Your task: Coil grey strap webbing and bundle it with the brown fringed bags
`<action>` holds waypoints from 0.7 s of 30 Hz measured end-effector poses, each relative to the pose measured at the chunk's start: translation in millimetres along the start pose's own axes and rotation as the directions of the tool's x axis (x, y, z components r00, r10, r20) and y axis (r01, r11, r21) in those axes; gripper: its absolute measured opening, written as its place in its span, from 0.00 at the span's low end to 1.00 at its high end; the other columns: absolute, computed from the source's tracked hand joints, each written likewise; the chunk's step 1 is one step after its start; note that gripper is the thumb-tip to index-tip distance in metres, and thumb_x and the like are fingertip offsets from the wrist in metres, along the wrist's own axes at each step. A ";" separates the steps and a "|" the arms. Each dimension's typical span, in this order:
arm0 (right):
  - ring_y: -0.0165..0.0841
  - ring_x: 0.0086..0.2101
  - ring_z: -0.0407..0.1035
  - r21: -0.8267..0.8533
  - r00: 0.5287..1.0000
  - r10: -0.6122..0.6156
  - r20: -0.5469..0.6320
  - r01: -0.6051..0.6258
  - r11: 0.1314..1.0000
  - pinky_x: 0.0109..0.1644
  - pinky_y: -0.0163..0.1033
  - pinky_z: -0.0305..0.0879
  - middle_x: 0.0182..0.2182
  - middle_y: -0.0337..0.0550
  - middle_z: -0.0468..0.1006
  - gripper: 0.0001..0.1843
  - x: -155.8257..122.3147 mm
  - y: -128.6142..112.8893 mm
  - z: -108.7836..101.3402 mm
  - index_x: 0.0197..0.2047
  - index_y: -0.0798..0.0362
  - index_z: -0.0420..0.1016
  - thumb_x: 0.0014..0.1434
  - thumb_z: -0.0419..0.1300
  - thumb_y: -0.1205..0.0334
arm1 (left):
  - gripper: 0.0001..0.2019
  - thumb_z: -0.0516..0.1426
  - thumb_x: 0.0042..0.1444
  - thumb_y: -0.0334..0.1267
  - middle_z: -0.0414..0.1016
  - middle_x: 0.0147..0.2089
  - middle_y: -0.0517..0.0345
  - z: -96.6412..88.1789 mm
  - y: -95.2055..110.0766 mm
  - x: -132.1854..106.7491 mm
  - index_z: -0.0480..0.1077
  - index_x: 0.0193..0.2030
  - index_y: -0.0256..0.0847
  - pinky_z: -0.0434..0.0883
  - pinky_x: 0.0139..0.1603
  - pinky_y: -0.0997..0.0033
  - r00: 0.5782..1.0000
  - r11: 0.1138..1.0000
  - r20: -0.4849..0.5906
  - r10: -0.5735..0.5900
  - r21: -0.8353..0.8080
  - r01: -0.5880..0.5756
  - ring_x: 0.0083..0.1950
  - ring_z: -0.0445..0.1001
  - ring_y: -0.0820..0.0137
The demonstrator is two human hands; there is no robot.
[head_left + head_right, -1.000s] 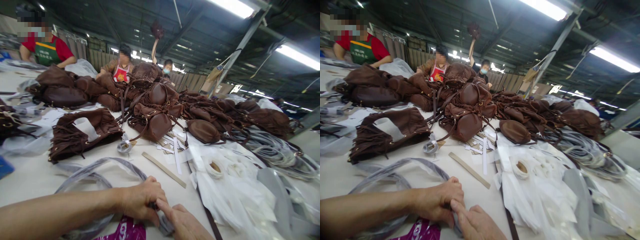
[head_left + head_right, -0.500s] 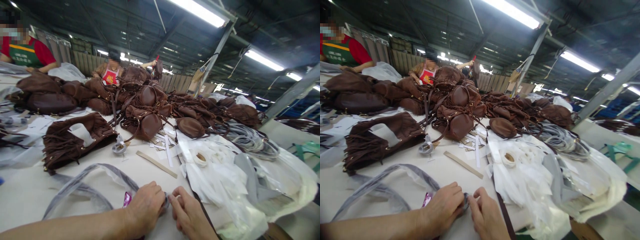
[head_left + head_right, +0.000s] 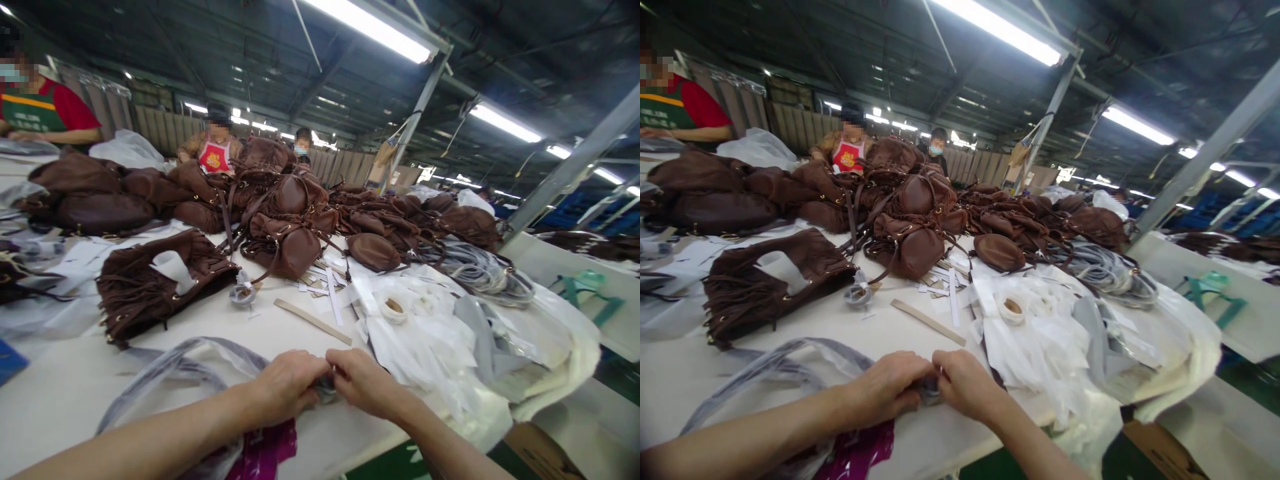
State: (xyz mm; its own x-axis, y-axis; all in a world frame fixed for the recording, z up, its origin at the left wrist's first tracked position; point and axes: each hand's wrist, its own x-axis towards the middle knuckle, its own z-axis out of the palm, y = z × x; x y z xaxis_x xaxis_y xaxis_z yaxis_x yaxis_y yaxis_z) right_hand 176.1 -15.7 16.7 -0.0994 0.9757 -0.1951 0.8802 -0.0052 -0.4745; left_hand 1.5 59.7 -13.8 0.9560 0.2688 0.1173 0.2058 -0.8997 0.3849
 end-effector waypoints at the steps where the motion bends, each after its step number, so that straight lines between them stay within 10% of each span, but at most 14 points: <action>1: 0.35 0.32 0.71 -0.040 0.997 -0.068 0.026 0.069 0.997 0.36 0.35 0.60 0.26 0.41 0.75 0.07 2.5 0.4 -2.0 0.27 0.52 0.62 0.52 0.53 0.72 | 0.10 0.60 0.56 0.30 0.73 0.40 0.60 -3.5 -5.0 -2.3 0.68 0.44 0.44 0.67 0.42 0.70 0.999 0.999 0.015 0.045 0.023 -0.046 0.41 0.70 0.66; 5: 0.36 0.37 0.72 -0.166 0.985 -0.153 0.073 0.164 0.972 0.39 0.37 0.59 0.33 0.46 0.78 0.05 11.0 -2.0 -0.5 0.32 0.53 0.66 0.58 0.51 0.70 | 0.05 0.54 0.60 0.29 0.73 0.41 0.56 1.3 -8.0 -2.4 0.68 0.40 0.42 0.68 0.42 0.68 0.997 0.980 0.041 0.060 0.187 -0.067 0.42 0.69 0.64; 12: 0.30 0.15 0.67 -0.014 0.981 0.147 0.124 -0.146 0.989 0.20 0.31 0.55 0.16 0.34 0.70 0.10 8.8 -6.0 11.5 0.41 0.55 0.61 0.61 0.42 0.70 | 0.06 0.53 0.59 0.27 0.72 0.41 0.53 20.5 10.6 0.2 0.66 0.41 0.38 0.69 0.45 0.65 0.991 0.973 0.002 -0.131 0.193 0.128 0.44 0.69 0.63; 17: 0.37 0.35 0.73 -0.061 0.994 -0.046 0.099 0.052 0.997 0.37 0.36 0.60 0.29 0.42 0.77 0.05 20.0 -4.9 -3.7 0.31 0.51 0.64 0.53 0.55 0.71 | 0.04 0.55 0.62 0.34 0.72 0.44 0.57 3.7 -0.5 -7.4 0.67 0.43 0.43 0.70 0.43 0.66 0.997 0.976 0.071 -0.011 0.216 -0.004 0.44 0.69 0.64; 21: 0.37 0.30 0.72 -0.048 0.997 -0.017 0.074 0.020 0.999 0.35 0.37 0.60 0.24 0.42 0.76 0.04 26.0 -6.6 -0.2 0.36 0.52 0.65 0.58 0.51 0.69 | 0.08 0.53 0.60 0.27 0.72 0.44 0.52 13.3 8.7 -0.1 0.66 0.45 0.39 0.71 0.44 0.63 0.984 0.947 0.033 -0.172 0.281 0.156 0.45 0.70 0.61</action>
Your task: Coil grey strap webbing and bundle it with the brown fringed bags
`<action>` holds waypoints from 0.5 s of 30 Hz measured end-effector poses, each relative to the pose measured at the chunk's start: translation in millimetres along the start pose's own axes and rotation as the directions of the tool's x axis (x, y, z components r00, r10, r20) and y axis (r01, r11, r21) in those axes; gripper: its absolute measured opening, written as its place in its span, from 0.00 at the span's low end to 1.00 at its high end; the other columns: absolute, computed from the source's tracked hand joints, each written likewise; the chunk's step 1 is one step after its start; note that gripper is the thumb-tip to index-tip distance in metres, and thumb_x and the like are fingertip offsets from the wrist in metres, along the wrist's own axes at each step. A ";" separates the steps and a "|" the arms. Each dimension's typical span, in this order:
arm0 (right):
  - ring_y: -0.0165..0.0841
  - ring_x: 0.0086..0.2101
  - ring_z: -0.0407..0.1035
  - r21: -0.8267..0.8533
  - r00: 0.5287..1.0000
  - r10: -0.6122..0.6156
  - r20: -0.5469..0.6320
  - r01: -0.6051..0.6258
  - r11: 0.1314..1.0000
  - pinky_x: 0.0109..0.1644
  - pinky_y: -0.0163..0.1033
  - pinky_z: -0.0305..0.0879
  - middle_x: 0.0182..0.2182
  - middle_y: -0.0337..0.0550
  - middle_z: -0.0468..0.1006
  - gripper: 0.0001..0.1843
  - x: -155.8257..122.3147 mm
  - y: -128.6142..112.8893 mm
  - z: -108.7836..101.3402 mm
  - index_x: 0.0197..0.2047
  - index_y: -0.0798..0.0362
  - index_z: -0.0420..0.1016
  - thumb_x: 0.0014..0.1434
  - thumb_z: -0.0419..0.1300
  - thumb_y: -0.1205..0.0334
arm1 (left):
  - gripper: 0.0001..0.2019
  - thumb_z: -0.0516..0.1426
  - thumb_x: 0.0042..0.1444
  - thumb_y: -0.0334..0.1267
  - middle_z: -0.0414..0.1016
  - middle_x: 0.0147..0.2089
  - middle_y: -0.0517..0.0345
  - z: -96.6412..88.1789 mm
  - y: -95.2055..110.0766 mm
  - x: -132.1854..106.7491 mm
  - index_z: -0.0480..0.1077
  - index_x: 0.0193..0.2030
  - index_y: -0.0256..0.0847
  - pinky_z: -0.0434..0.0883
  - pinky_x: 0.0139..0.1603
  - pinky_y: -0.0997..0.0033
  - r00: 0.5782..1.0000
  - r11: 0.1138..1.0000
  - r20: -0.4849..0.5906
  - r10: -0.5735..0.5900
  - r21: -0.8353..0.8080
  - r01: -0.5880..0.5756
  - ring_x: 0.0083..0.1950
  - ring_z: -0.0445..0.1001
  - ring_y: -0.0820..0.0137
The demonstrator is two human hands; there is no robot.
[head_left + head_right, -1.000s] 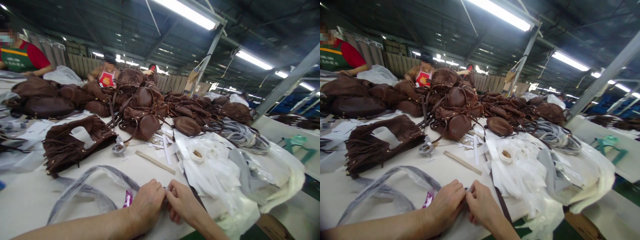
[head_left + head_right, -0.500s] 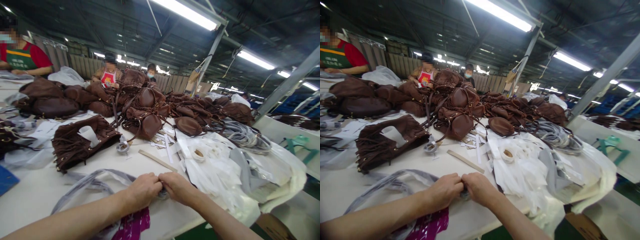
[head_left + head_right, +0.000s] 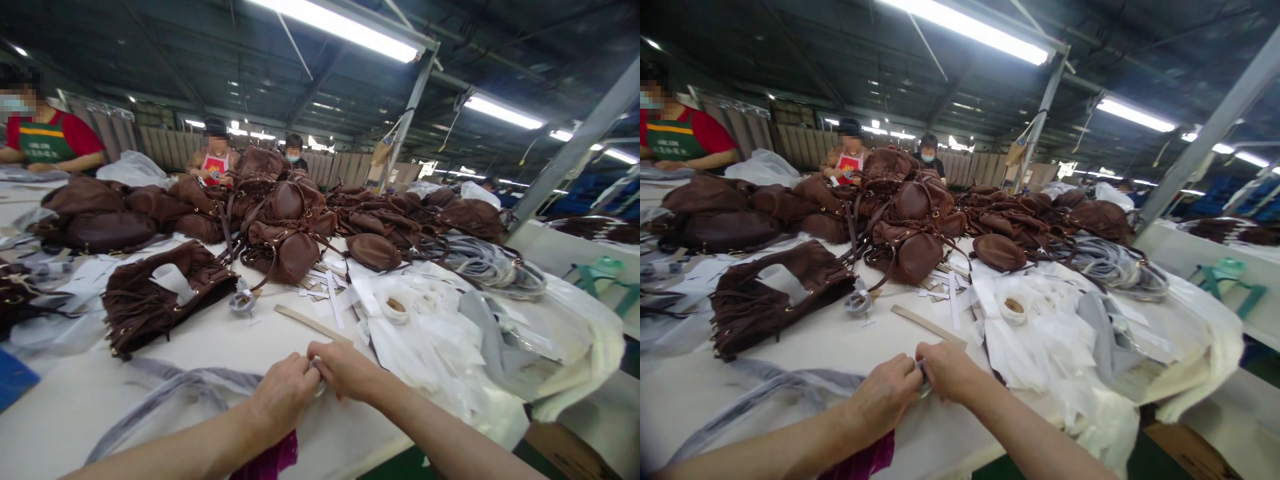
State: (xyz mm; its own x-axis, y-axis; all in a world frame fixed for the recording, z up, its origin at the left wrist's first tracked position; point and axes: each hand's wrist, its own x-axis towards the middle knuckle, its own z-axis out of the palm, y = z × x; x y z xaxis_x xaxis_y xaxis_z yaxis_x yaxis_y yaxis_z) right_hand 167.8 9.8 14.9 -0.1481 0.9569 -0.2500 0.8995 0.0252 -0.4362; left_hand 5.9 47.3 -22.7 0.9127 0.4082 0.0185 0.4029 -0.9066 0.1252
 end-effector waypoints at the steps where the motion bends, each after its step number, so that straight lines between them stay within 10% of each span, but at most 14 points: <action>1: 0.35 0.25 0.71 0.015 0.999 0.033 -0.002 -0.033 0.999 0.32 0.36 0.60 0.21 0.40 0.75 0.07 -0.3 -0.5 3.3 0.38 0.53 0.65 0.59 0.48 0.70 | 0.08 0.52 0.60 0.26 0.72 0.43 0.51 2.4 5.0 1.0 0.66 0.45 0.38 0.71 0.44 0.62 0.999 0.999 0.014 -0.047 0.004 0.047 0.45 0.70 0.61; 15: 0.28 0.15 0.62 0.081 0.998 -0.053 0.031 0.050 0.995 0.22 0.30 0.52 0.12 0.28 0.60 0.08 -3.4 -2.9 -6.5 0.28 0.51 0.63 0.50 0.51 0.74 | 0.16 0.50 0.56 0.22 0.72 0.41 0.56 -9.4 -16.2 -15.1 0.63 0.49 0.41 0.68 0.43 0.68 0.981 0.981 -0.071 0.180 -0.057 -0.185 0.42 0.68 0.65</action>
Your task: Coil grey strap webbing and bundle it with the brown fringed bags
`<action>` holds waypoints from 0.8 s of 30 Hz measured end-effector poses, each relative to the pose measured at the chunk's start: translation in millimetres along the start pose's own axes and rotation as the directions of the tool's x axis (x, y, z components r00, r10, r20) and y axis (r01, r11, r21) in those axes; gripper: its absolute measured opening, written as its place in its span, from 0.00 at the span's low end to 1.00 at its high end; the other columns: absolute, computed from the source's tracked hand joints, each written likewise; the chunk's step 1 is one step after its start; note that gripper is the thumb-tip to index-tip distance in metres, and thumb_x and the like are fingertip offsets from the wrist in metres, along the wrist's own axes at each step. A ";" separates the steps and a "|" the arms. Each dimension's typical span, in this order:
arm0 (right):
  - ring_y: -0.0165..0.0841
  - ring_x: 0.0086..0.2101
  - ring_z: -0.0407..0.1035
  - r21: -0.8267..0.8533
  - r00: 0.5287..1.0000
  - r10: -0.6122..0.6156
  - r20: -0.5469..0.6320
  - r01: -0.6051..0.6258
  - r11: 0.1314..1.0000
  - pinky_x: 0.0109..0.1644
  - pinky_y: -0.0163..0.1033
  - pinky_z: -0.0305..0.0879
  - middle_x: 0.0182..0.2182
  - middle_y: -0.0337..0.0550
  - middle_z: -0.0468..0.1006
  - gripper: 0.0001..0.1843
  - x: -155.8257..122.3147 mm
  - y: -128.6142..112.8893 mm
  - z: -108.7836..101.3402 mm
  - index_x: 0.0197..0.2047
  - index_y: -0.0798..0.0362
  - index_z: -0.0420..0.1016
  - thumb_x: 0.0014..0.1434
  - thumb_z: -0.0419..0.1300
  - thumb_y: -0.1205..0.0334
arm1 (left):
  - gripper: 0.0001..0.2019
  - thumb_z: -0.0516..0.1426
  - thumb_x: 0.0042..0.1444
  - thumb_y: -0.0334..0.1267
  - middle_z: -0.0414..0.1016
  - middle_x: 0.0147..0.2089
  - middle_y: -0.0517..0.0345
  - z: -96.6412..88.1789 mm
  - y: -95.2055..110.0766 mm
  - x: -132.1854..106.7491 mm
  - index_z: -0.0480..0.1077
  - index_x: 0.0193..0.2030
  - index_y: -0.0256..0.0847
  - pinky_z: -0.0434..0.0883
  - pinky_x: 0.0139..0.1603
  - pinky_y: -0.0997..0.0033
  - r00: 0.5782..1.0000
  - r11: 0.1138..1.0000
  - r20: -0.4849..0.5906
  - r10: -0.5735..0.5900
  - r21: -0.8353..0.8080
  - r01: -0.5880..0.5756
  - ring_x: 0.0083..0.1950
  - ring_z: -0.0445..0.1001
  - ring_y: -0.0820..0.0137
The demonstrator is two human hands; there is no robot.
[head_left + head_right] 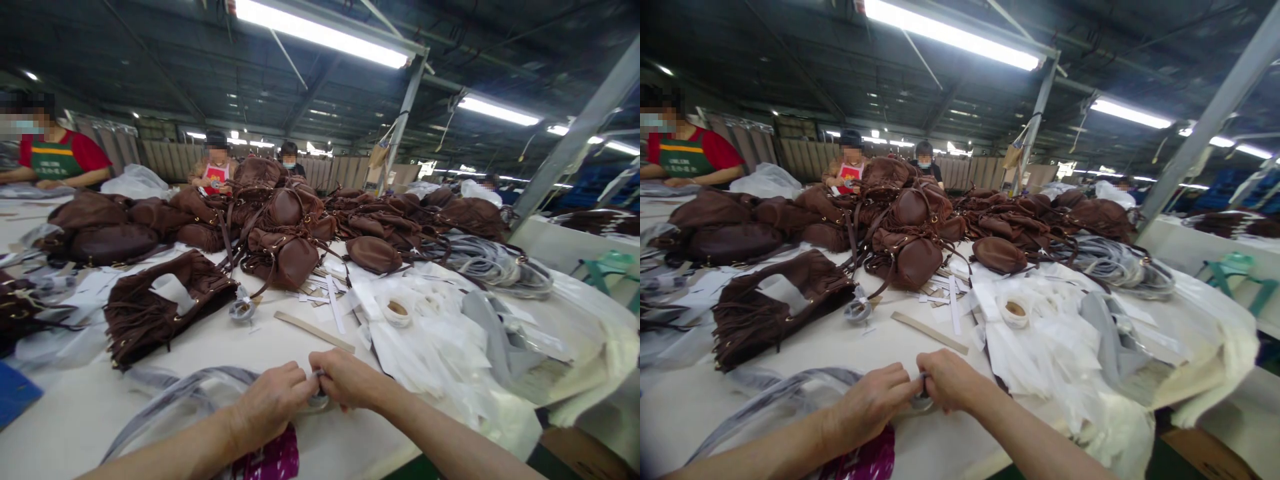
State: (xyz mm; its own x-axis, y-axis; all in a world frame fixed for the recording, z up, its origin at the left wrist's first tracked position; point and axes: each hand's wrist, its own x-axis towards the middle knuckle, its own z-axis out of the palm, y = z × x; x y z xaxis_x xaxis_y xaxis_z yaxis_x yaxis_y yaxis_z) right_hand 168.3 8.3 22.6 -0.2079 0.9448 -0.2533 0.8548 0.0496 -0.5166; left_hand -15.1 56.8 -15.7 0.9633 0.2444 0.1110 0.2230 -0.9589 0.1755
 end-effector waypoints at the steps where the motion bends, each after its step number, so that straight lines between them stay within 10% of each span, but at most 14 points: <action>1: 0.28 0.14 0.62 0.020 1.000 0.009 0.017 -0.009 1.000 0.21 0.29 0.52 0.11 0.28 0.59 0.08 0.4 2.0 1.4 0.29 0.51 0.63 0.51 0.50 0.74 | 0.19 0.50 0.53 0.21 0.72 0.41 0.56 1.0 0.9 1.0 0.62 0.51 0.41 0.68 0.42 0.68 1.000 1.000 0.008 0.005 0.015 -0.005 0.41 0.67 0.64; 8: 0.28 0.17 0.69 0.152 0.989 0.046 0.137 -0.067 0.986 0.20 0.26 0.60 0.13 0.28 0.65 0.13 -1.6 14.0 4.2 0.41 0.51 0.65 0.58 0.44 0.73 | 0.15 0.49 0.57 0.22 0.71 0.38 0.57 4.6 4.2 1.6 0.67 0.46 0.42 0.67 0.40 0.73 0.999 0.997 0.002 -0.046 -0.067 0.047 0.40 0.68 0.68; 13: 0.30 0.21 0.71 0.076 0.992 0.053 0.111 -0.061 0.995 0.29 0.31 0.65 0.12 0.29 0.63 0.06 13.7 2.2 -12.5 0.31 0.52 0.68 0.52 0.57 0.73 | 0.12 0.51 0.57 0.23 0.72 0.46 0.53 7.9 10.5 17.3 0.69 0.44 0.39 0.68 0.50 0.68 0.998 0.994 0.011 -0.070 -0.084 0.070 0.49 0.68 0.63; 19: 0.34 0.17 0.71 0.024 0.971 0.234 0.058 -0.235 0.972 0.21 0.34 0.64 0.17 0.40 0.74 0.11 15.5 1.0 -2.8 0.43 0.57 0.66 0.58 0.48 0.72 | 0.10 0.50 0.59 0.25 0.72 0.43 0.52 14.4 23.8 34.4 0.69 0.42 0.40 0.70 0.46 0.65 0.926 0.920 -0.008 -0.377 -0.120 0.373 0.45 0.70 0.63; 24: 0.31 0.16 0.68 -0.018 0.990 0.129 0.059 -0.128 0.992 0.19 0.31 0.60 0.16 0.36 0.70 0.12 3.7 8.1 0.6 0.40 0.55 0.67 0.60 0.44 0.71 | 0.12 0.54 0.57 0.26 0.72 0.45 0.55 1.7 8.0 16.5 0.65 0.47 0.41 0.68 0.48 0.68 0.976 0.964 0.042 -0.215 -0.152 0.219 0.47 0.70 0.65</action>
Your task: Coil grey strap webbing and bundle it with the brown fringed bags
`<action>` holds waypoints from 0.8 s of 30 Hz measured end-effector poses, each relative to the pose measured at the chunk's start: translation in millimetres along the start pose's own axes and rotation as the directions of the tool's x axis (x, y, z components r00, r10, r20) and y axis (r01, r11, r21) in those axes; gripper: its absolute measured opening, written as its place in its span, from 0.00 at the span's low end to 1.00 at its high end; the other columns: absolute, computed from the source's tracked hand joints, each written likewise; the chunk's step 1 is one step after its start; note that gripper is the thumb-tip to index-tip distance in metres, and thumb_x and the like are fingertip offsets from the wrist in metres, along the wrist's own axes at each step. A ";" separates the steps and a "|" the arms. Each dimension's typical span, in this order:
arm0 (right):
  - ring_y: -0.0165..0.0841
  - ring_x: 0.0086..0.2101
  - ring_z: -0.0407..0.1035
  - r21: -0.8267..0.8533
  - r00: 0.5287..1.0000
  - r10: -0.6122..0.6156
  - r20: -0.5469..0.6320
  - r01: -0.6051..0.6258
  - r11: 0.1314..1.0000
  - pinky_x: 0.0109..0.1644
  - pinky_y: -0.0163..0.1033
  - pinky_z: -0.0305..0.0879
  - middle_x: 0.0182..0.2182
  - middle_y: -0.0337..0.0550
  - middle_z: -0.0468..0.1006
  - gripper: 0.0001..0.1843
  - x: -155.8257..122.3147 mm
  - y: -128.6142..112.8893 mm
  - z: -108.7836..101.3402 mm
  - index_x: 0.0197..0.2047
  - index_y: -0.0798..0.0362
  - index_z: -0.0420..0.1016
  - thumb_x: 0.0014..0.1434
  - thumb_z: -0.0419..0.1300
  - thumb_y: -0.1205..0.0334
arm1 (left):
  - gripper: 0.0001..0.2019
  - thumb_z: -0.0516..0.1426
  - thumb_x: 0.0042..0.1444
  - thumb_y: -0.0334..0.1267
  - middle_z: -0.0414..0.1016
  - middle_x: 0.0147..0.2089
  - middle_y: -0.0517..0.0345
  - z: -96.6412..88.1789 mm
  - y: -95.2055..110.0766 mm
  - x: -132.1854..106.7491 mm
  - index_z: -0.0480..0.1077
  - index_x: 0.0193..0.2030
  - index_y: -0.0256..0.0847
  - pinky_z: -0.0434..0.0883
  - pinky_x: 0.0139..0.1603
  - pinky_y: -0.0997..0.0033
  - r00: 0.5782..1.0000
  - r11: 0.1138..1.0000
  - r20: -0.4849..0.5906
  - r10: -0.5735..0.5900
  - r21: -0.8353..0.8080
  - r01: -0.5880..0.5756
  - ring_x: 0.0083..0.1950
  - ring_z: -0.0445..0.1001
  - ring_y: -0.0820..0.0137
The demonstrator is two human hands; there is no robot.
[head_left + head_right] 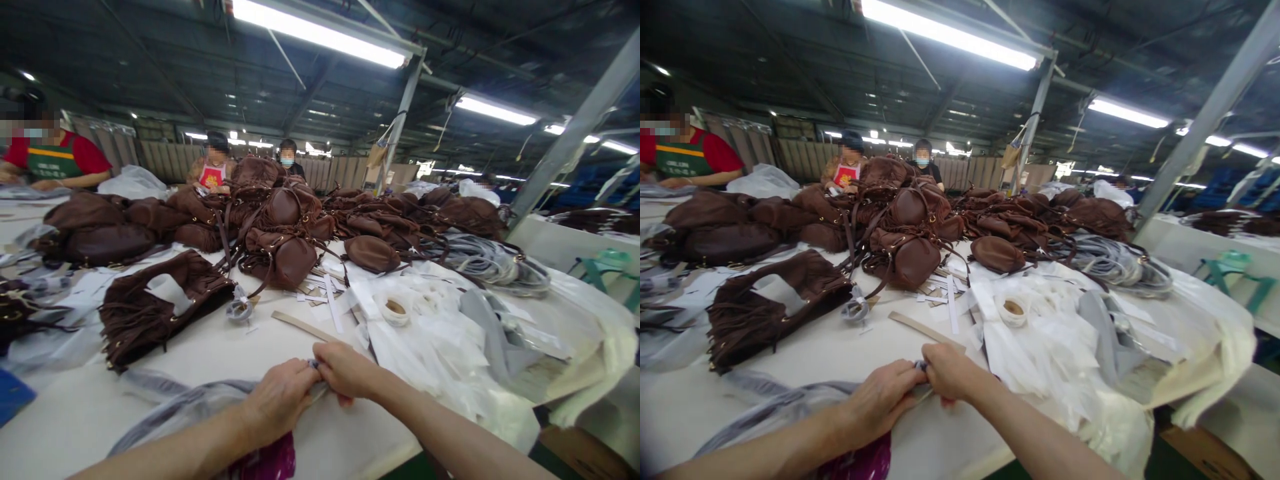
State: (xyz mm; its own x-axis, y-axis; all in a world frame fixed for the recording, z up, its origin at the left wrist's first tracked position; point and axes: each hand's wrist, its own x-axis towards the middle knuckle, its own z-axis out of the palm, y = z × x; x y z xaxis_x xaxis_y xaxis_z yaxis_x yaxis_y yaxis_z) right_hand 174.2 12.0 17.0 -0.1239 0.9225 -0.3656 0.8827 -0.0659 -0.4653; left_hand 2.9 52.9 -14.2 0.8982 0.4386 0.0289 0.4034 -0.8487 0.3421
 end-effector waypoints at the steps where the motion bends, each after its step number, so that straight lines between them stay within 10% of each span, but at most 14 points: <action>1: 0.30 0.16 0.66 -0.016 0.999 -0.036 0.014 0.037 0.999 0.19 0.30 0.59 0.15 0.34 0.67 0.10 -0.3 0.1 -3.3 0.39 0.54 0.67 0.60 0.46 0.71 | 0.14 0.55 0.57 0.26 0.72 0.45 0.55 -4.5 -6.8 -2.9 0.64 0.48 0.42 0.68 0.47 0.68 0.999 0.999 0.012 0.032 0.029 -0.033 0.46 0.70 0.65; 7: 0.29 0.19 0.66 -0.065 0.987 -0.147 0.067 0.151 0.986 0.29 0.32 0.61 0.14 0.30 0.65 0.05 3.6 -4.9 -21.5 0.31 0.51 0.67 0.55 0.54 0.71 | 0.09 0.51 0.58 0.25 0.71 0.40 0.58 -17.4 -34.5 1.6 0.64 0.42 0.44 0.66 0.40 0.74 0.974 0.960 0.022 0.227 0.164 -0.228 0.41 0.69 0.68; 15: 0.32 0.16 0.68 0.100 0.996 0.080 -0.034 -0.076 0.992 0.17 0.31 0.61 0.16 0.36 0.69 0.16 5.3 7.6 10.0 0.48 0.60 0.61 0.61 0.39 0.69 | 0.11 0.50 0.53 0.23 0.72 0.41 0.51 8.8 3.9 11.8 0.62 0.40 0.40 0.70 0.45 0.63 0.996 0.989 0.004 -0.085 0.120 0.083 0.44 0.72 0.60; 24: 0.29 0.22 0.69 -0.003 0.980 -0.198 0.036 0.198 0.980 0.34 0.32 0.63 0.13 0.27 0.63 0.06 18.2 3.5 -24.0 0.34 0.51 0.69 0.56 0.55 0.71 | 0.06 0.57 0.57 0.31 0.74 0.42 0.57 -19.9 -17.6 6.7 0.67 0.41 0.43 0.69 0.44 0.72 0.993 0.994 0.063 0.097 0.046 -0.101 0.43 0.74 0.66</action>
State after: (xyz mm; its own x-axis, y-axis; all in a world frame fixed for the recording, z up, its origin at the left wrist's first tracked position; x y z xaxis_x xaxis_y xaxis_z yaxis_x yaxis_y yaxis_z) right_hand 185.9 37.8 28.0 -0.3125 0.9028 -0.2953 0.8419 0.1192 -0.5263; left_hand -1.7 76.7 -1.3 0.9425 0.3342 0.0026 0.3187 -0.9013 0.2935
